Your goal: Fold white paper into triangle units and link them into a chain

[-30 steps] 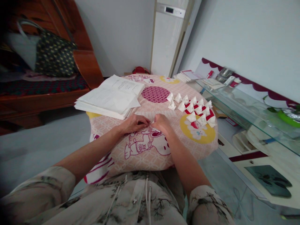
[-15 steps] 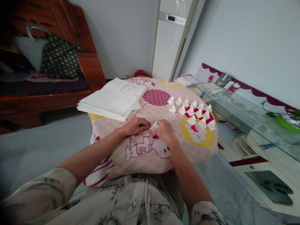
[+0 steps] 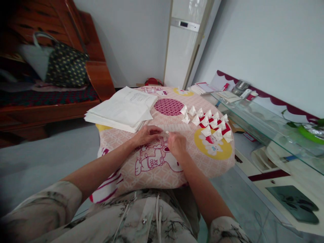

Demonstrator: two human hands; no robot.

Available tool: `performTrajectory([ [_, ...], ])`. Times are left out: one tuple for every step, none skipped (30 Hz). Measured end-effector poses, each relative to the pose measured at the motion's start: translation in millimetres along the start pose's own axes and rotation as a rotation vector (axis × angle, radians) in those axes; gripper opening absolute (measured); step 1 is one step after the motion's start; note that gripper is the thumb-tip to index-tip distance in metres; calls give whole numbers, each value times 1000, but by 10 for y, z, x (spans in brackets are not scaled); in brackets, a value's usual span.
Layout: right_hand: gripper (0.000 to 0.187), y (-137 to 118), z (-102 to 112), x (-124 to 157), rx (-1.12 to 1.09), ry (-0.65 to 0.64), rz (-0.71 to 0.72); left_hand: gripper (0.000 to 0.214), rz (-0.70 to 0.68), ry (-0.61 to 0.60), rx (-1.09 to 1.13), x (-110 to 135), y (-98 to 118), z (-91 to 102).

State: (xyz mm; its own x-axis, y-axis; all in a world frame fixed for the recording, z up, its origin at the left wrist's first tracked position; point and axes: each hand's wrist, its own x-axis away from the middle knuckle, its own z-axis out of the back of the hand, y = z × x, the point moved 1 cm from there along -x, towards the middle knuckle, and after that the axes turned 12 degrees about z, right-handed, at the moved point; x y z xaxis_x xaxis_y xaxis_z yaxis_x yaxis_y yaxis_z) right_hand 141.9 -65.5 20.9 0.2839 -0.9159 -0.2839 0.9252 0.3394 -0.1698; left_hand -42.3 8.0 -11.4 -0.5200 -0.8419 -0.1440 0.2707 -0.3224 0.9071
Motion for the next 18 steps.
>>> performTrajectory([
  [26,41,5,-10,-153,86,-67,35,37,-14,91,-19,8,-8],
  [25,71,2,-17,-336,166,-139,40,70,-47,171,-41,18,-23],
  [25,88,-11,-20,-534,233,-211,42,103,-95,239,-62,29,-43],
  [25,93,-30,-19,-727,289,-280,43,139,-144,296,-82,42,-68],
  [25,86,-53,-13,-895,336,-345,42,178,-187,346,-99,53,-94],
  [24,73,-76,-1,-1028,372,-403,41,218,-216,393,-113,62,-120],
  [23,58,-97,15,-1124,397,-451,40,254,-232,438,-124,69,-143],
  [22,44,-112,32,-1193,411,-486,39,283,-237,479,-134,74,-160],
  [21,35,-119,50,-1243,417,-508,39,301,-235,507,-143,77,-170],
  [22,34,-119,64,-1280,416,-522,38,311,-235,518,-152,79,-172],
  [23,43,-113,75,-1305,411,-531,38,315,-245,513,-162,81,-168],
  [24,62,-102,80,-1319,408,-542,37,316,-270,491,-175,83,-159],
  [25,92,-88,81,-1321,407,-555,37,312,-298,458,-189,86,-146],
  [25,129,-75,78,-1311,405,-572,37,308,-327,417,-204,89,-133],
  [25,171,-65,73,-1291,396,-588,36,303,-350,368,-221,93,-121],
  [25,214,-60,67,-1263,374,-600,36,297,-357,313,-239,96,-112],
  [23,257,-60,62,-1224,342,-606,38,289,-348,250,-257,99,-106],
  [21,296,-65,58,-1174,300,-607,40,279,-325,175,-274,101,-104],
])
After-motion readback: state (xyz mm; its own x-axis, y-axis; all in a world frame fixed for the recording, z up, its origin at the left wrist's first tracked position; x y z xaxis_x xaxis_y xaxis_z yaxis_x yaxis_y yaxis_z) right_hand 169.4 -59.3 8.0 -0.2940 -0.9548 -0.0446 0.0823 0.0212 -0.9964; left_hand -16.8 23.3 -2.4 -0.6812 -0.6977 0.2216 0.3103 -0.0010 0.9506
